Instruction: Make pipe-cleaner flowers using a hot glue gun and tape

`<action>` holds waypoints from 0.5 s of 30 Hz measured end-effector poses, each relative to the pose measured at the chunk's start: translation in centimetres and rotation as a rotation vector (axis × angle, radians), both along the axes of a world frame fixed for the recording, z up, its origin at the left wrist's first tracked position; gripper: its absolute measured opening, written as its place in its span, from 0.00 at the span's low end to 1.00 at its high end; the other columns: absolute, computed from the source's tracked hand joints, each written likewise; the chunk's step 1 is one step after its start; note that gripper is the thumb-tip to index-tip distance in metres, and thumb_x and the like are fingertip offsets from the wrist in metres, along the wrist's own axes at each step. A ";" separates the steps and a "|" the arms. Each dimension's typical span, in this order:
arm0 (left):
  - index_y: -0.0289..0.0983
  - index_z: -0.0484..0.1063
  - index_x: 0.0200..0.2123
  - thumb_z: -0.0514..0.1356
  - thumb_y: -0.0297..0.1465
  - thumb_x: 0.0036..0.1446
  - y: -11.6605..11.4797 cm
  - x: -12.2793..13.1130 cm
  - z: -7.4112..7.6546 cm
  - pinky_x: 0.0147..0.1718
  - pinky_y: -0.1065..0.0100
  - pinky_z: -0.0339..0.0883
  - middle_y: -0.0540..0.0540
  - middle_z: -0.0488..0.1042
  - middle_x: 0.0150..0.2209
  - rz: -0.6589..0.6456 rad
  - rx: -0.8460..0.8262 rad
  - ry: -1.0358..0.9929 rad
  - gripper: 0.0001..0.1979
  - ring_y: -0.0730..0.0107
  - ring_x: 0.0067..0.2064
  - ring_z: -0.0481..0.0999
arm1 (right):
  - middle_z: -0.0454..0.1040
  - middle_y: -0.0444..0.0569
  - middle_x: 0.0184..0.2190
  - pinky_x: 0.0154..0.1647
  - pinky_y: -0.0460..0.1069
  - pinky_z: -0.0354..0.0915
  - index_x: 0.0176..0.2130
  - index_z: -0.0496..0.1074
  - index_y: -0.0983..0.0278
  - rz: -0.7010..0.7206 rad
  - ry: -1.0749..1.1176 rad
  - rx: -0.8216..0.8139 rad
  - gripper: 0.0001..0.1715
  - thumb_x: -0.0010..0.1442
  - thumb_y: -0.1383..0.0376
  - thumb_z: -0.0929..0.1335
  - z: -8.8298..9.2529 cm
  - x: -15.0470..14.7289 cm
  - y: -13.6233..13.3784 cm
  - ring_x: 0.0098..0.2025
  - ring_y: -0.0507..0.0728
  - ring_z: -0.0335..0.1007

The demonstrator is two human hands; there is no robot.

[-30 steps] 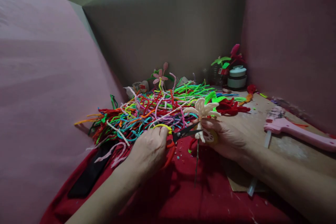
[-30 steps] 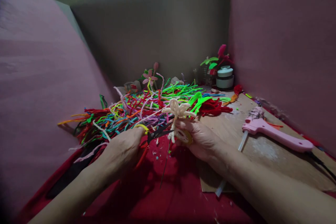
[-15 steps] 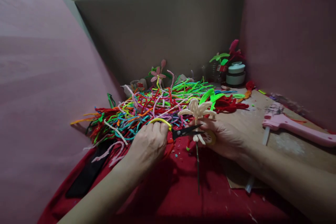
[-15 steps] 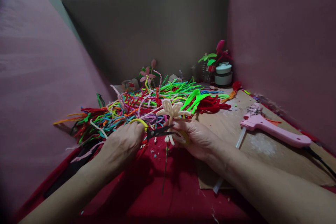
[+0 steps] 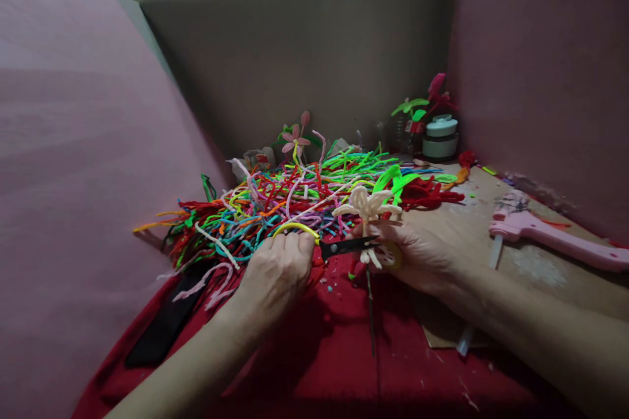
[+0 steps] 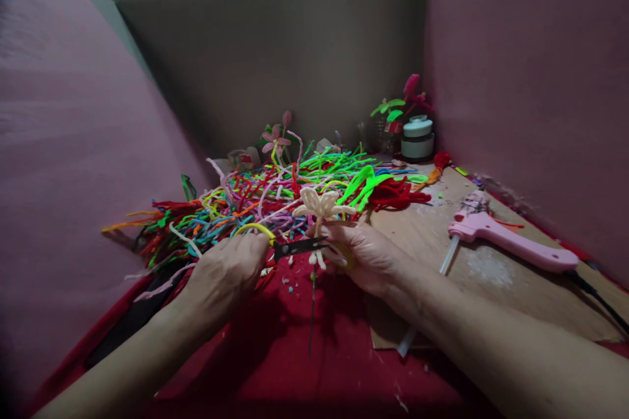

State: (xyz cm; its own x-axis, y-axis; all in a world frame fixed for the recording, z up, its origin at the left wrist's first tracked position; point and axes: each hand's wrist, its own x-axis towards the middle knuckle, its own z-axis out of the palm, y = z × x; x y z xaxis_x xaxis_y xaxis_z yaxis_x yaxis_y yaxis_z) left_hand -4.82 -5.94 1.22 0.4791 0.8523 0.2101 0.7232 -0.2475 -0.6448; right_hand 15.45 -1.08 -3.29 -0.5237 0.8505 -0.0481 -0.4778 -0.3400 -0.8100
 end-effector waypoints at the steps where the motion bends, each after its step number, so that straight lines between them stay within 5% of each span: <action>1: 0.35 0.63 0.33 0.45 0.21 0.57 0.0 -0.1 -0.2 0.28 0.62 0.63 0.44 0.67 0.27 -0.015 0.001 -0.010 0.09 0.61 0.29 0.69 | 0.71 0.44 0.22 0.23 0.49 0.55 0.24 0.74 0.56 -0.006 0.006 -0.002 0.09 0.42 0.56 0.74 0.0 0.0 0.0 0.20 0.51 0.56; 8: 0.35 0.61 0.31 0.44 0.19 0.57 0.3 -0.6 -0.7 0.28 0.64 0.63 0.45 0.67 0.25 -0.067 -0.060 -0.022 0.10 0.64 0.27 0.69 | 0.71 0.44 0.22 0.23 0.49 0.54 0.24 0.74 0.58 -0.006 0.051 -0.017 0.07 0.42 0.59 0.74 -0.4 -0.3 0.1 0.22 0.52 0.58; 15: 0.34 0.61 0.34 0.44 0.21 0.58 0.7 0.5 -0.3 0.29 0.62 0.61 0.43 0.67 0.28 -0.049 0.093 0.104 0.08 0.62 0.30 0.68 | 0.74 0.44 0.24 0.21 0.48 0.52 0.23 0.73 0.60 0.020 0.112 -0.048 0.04 0.42 0.65 0.73 -0.5 -0.5 0.1 0.22 0.51 0.59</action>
